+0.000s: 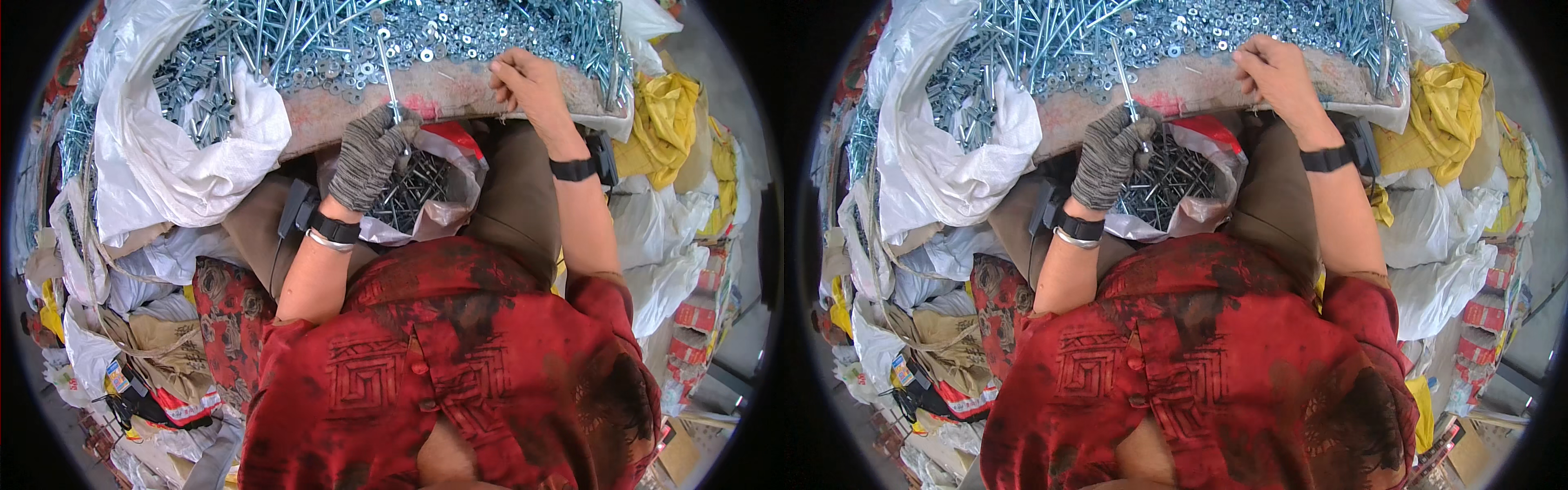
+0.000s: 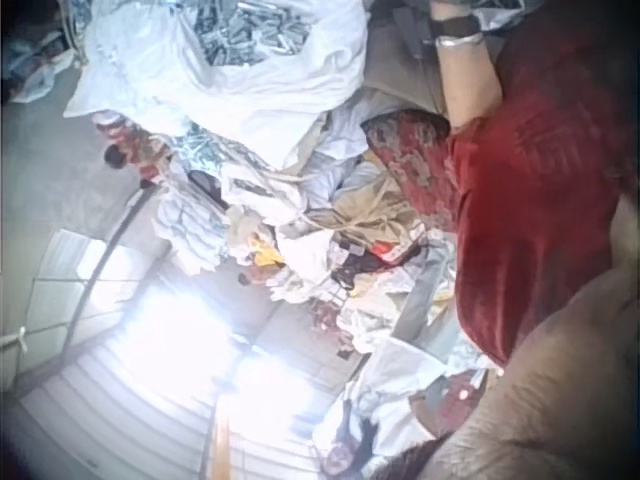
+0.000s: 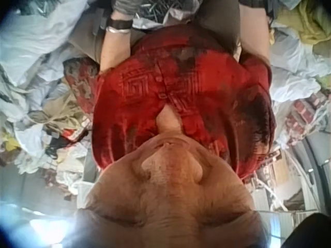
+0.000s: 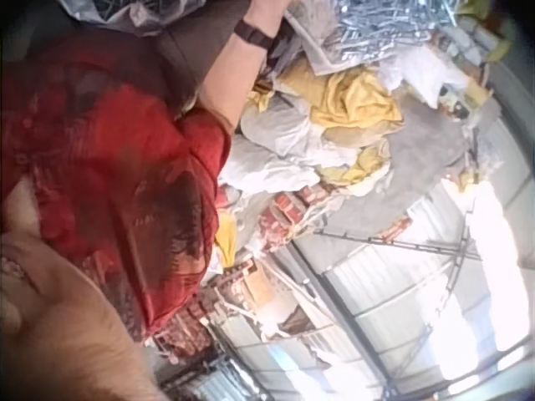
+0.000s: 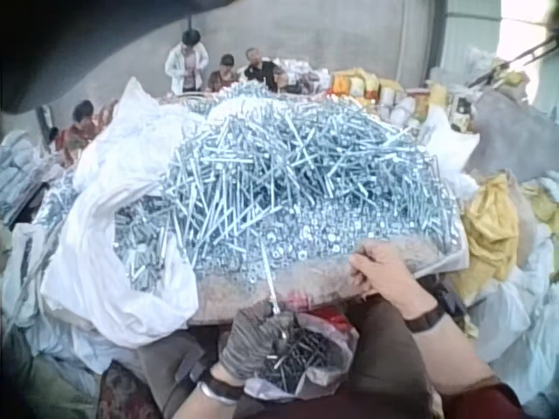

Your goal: Put washers onto long metal bolts.

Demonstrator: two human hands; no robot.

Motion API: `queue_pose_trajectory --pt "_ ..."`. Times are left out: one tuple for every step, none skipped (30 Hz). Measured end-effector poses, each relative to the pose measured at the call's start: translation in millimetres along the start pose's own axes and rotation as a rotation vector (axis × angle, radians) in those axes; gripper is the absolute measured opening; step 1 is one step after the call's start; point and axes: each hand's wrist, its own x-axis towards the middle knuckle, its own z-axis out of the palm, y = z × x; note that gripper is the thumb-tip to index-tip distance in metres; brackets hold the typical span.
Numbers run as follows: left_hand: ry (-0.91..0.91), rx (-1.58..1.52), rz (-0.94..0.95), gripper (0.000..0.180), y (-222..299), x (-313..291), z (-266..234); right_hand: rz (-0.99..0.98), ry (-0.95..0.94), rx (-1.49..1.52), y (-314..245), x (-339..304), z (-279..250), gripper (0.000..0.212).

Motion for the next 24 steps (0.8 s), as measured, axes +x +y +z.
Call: queue_pose_trajectory --pt "0.005 -0.002 -0.001 0.015 1 -1 -1 -0.062 0.022 -0.106 -2 11 4 0.019" --pt "-0.017 0.011 -0.017 0.015 -2 0 0 -0.163 0.041 -0.248 11 20 6 0.018" --pt "-0.039 0.024 -0.022 0.015 1 5 3 -0.276 0.107 -0.515 17 32 6 0.021" --pt "-0.059 0.013 -0.013 0.014 5 5 3 -0.356 0.164 -0.756 18 38 13 0.023" --pt "-0.082 0.041 0.072 0.014 7 4 1 -0.447 0.233 -1.0 15 43 19 0.027" --pt "-0.066 0.173 0.215 0.016 7 2 -4 -0.424 0.201 -1.05 4 42 30 0.03" --pt "-0.137 0.066 0.121 0.017 16 -3 -3 -0.399 0.18 -1.116 1 34 33 0.034" --pt "-0.115 -0.384 0.038 0.016 9 -9 9 -0.471 0.214 -1.097 9 31 38 0.033" --pt "-0.183 0.409 0.472 0.018 -15 -7 -10 -0.398 0.168 -1.189 11 28 44 0.033" --pt "-0.25 0.092 0.071 0.024 -37 -13 -13 -0.425 0.169 -1.114 4 22 55 0.022" --pt "-0.272 0.158 0.187 0.031 -22 -11 -4 -0.343 0.162 -1.128 4 15 45 0.022" --pt "-0.187 0.132 0.267 0.036 -23 -15 2 -0.272 0.134 -1.135 -2 7 46 0.024" --pt "-0.178 0.371 0.374 0.034 -37 -15 0 -0.258 0.142 -1.067 7 4 43 0.024" --pt "-0.204 0.218 0.298 0.034 -46 -17 -2 -0.276 0.157 -1.065 7 1 46 0.023" --pt "-0.237 0.063 0.203 0.033 -43 -17 -2 -0.276 0.162 -1.057 -1 -2 48 0.023" --pt "-0.283 -0.032 0.114 0.032 -29 -14 -2 -0.303 0.172 -1.042 -6 2 46 0.023" --pt "-0.325 -0.134 0.006 0.032 -14 -22 2 -0.285 0.129 -1.093 -7 1 43 0.023" --pt "-0.329 -0.084 -0.002 0.029 21 -24 3 -0.252 0.079 -1.144 -8 -2 40 0.022" --pt "-0.317 -0.077 -0.025 0.029 29 -22 -2 -0.244 0.062 -1.124 -3 -2 41 0.022" --pt "-0.358 0.01 0.018 0.027 34 -17 -4 -0.306 0.102 -1.139 -1 4 38 0.022" --pt "-0.399 0.094 0.054 0.025 35 -13 -6 -0.362 0.136 -1.152 -2 6 38 0.022" --pt "-0.386 0.095 0.079 0.023 28 -8 -6 -0.351 0.138 -1.153 -10 9 39 0.022" --pt "-0.369 0.082 0.04 0.023 25 -5 -6 -0.333 0.096 -1.14 -11 13 39 0.022" --pt "-0.372 0.025 0.04 0.023 25 -1 -5 -0.338 0.089 -1.143 -10 17 38 0.022"
